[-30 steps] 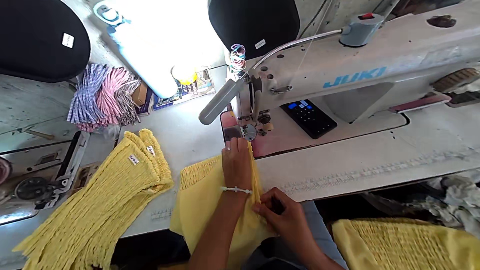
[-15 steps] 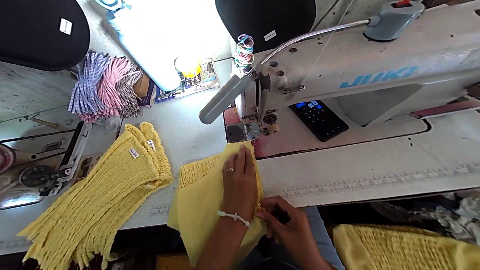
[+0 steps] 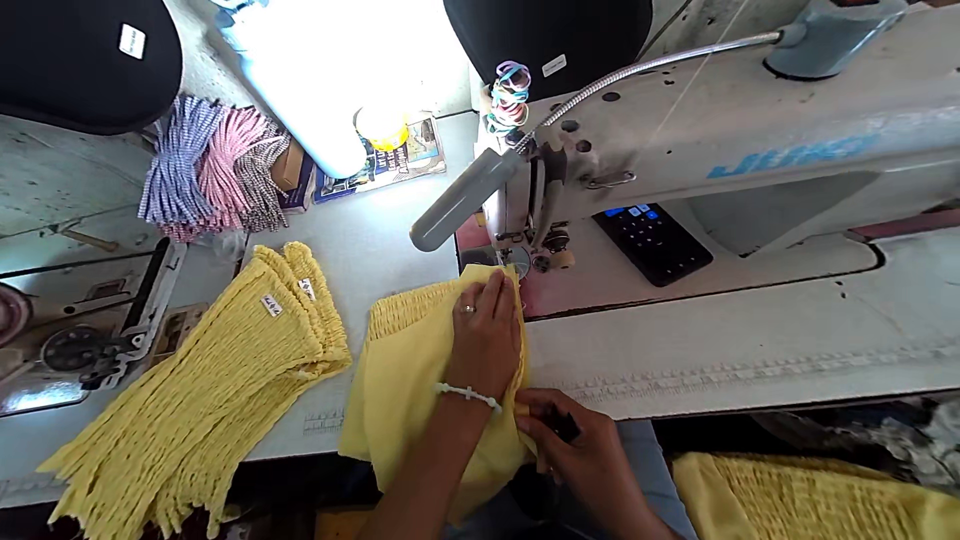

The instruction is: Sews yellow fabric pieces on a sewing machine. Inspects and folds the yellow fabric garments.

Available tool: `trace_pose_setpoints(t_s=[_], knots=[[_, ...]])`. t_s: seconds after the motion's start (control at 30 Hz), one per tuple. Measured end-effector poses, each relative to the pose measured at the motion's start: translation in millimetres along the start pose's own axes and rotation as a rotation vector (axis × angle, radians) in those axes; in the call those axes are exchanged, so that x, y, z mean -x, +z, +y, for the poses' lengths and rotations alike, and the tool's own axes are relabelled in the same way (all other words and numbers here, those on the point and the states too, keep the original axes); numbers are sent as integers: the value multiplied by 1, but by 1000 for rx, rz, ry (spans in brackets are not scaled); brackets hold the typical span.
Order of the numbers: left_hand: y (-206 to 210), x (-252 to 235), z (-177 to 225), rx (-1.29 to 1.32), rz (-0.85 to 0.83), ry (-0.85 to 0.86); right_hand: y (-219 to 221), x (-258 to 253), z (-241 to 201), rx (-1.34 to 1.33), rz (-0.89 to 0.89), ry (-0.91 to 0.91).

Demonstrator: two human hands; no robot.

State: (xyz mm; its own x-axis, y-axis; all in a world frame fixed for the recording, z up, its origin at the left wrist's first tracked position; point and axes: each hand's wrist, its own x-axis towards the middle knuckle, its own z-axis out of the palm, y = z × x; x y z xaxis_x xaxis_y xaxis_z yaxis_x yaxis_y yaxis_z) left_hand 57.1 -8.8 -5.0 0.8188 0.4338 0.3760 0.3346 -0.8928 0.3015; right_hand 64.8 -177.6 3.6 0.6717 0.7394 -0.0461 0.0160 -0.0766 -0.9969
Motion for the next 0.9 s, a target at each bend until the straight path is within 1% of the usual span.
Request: trace_pose_setpoints(t_s=[0.17,0.3,0.5,0.63,0.7,0.77,0.83,0.9], knots=[[0,-3,4,-44,1,-33,1,-1,-2,-14,12,41],[0,-1,6,-64,-12,-16,0,2,0,20,11,20],[-3,2,8,-63,-55,-17,-1,3,-2,19,4,43],[0,-5,8,-61,-84,-44,-3,0,-1,36,16,0],[1,-6,8,-58,-80,-47,-12,-2,2,163,22,-128],[4,-5,7,-62,-44,-34,-34,-7,-1,401,105,-314],[7,-6,6,-57,-4,-20,-73,-19,-8,661,284,-458],[8,-6,6,-54,6,-27,-123,-35,-11,897,484,-531]])
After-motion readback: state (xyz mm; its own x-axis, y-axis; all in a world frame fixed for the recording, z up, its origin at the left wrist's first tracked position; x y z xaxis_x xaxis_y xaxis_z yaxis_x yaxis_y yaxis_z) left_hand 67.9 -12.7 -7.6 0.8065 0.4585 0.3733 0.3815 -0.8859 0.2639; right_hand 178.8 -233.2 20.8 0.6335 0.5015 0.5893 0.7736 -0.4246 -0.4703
